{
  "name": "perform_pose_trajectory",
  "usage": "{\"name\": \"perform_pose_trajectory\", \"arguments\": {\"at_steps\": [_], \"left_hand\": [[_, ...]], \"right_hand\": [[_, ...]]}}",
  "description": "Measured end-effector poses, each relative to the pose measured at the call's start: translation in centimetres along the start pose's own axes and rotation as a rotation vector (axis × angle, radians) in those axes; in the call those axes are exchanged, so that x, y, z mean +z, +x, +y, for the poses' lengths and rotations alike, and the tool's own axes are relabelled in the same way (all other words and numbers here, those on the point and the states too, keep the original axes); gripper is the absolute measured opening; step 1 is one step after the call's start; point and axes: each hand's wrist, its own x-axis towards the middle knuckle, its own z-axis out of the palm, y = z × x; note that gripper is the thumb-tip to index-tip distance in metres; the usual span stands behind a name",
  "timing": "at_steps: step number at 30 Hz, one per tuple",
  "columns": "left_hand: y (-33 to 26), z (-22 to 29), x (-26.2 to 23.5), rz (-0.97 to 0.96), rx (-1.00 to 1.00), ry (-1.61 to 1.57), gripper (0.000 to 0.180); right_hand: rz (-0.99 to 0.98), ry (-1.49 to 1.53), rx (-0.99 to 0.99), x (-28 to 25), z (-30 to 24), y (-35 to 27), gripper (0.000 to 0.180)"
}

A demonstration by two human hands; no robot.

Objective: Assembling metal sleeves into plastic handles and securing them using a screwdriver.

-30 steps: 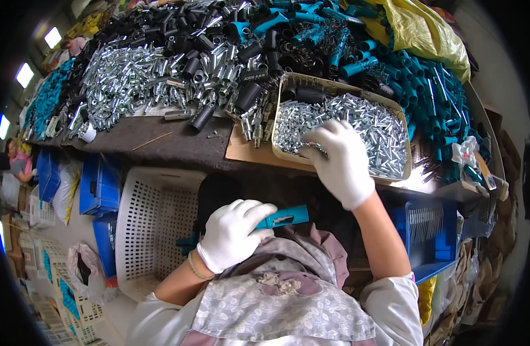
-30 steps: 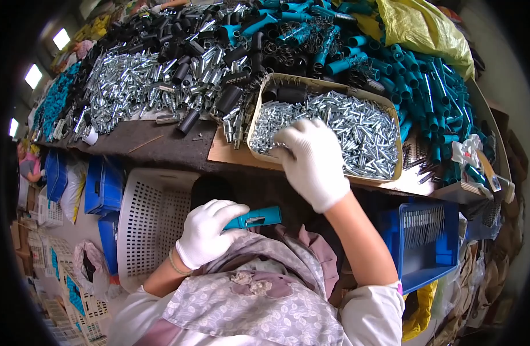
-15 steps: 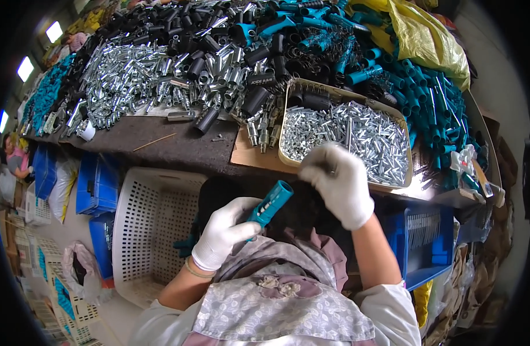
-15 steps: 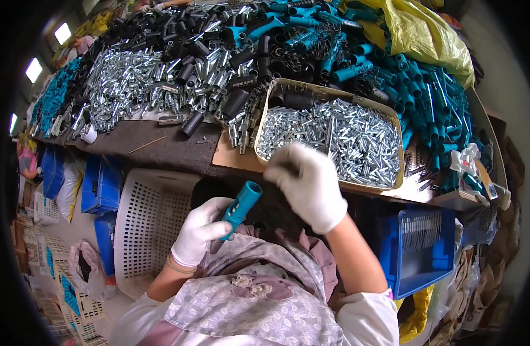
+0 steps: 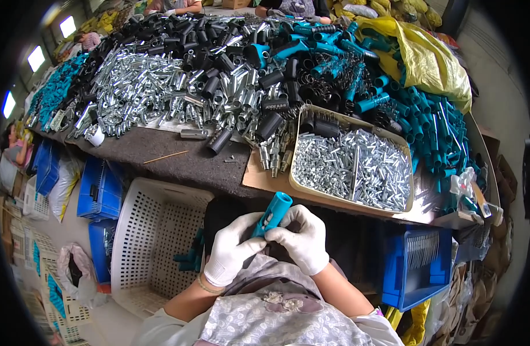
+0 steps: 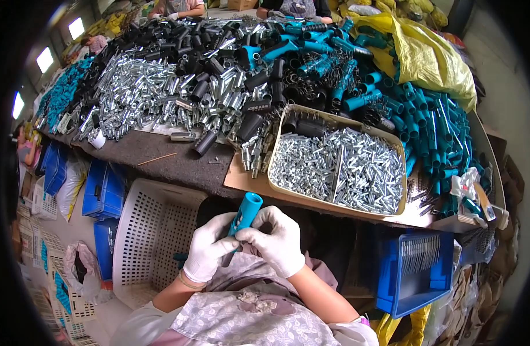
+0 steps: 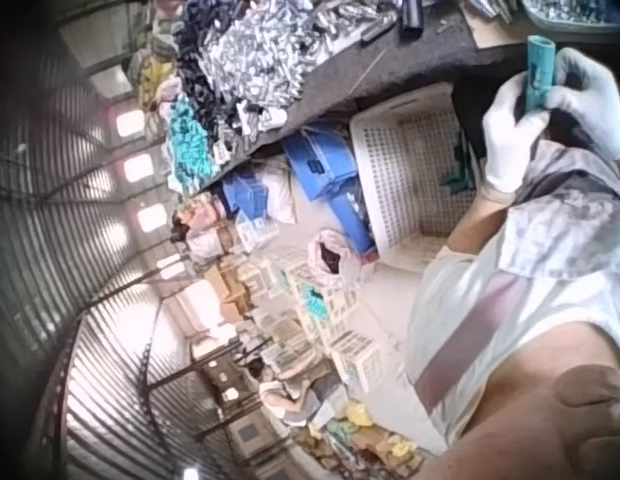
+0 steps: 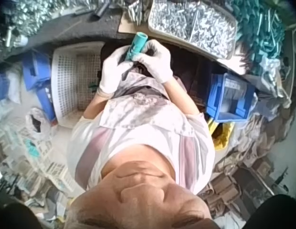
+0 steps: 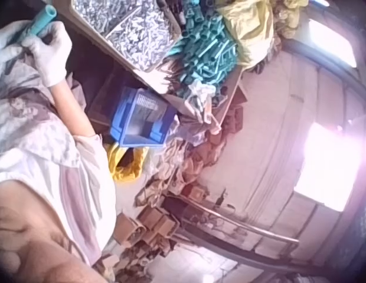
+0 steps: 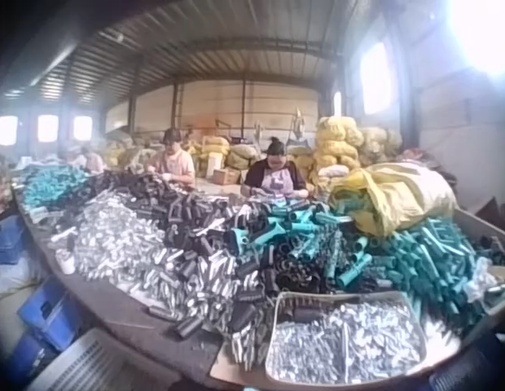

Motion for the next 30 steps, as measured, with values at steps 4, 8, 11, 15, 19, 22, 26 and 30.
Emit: {"name": "perform_pose_trajectory", "arguments": {"at_steps": [4, 8, 11, 15, 19, 22, 26, 30], "left_hand": [[0.1, 0.2, -0.8, -0.043, 0.022, 0.078, 0.043], [-0.2, 0.1, -1.5, -0.032, 0.004, -0.007, 0.042], [-0.6, -0.1, -2.0, 0.003, -0.084, -0.358, 0.05], [-1.1, -0.4, -3.7, -0.001, 0.034, -0.529, 0.07], [-2.1, -0.6, -5.0, 0.077, 0.087, -0.601, 0.068], [-2.7, -0.3, -5.3, 0.154, 0.113, -0.554, 0.064], [-2.3, -0.1, -4.3, 0.332, 0.126, -0.505, 0.053], [-1.9, 0.5, -4.8, 0.37, 0.077, -0.571, 0.042]], "right_hand": [[-0.13, 0.182, 0.136, -0.1, 0.2, 0.9, 0.04], [-0.251, 0.003, -0.043, 0.8, -1.4, 2.3, 0.047], [-0.35, -0.198, 0.0, 2.4, -3.3, 4.0, 0.046], [-0.547, -0.392, -0.201, 4.9, -5.6, 6.2, 0.043], [-0.79, -0.323, -0.155, 7.1, -6.9, 7.9, 0.045], [-0.876, -0.231, -0.074, 8.3, -7.0, 8.1, 0.04], [-0.391, -0.434, -0.431, 11.2, -5.5, 5.9, 0.035], [-0.325, -0.389, -0.48, 11.7, -5.1, 6.7, 0.04]]}}
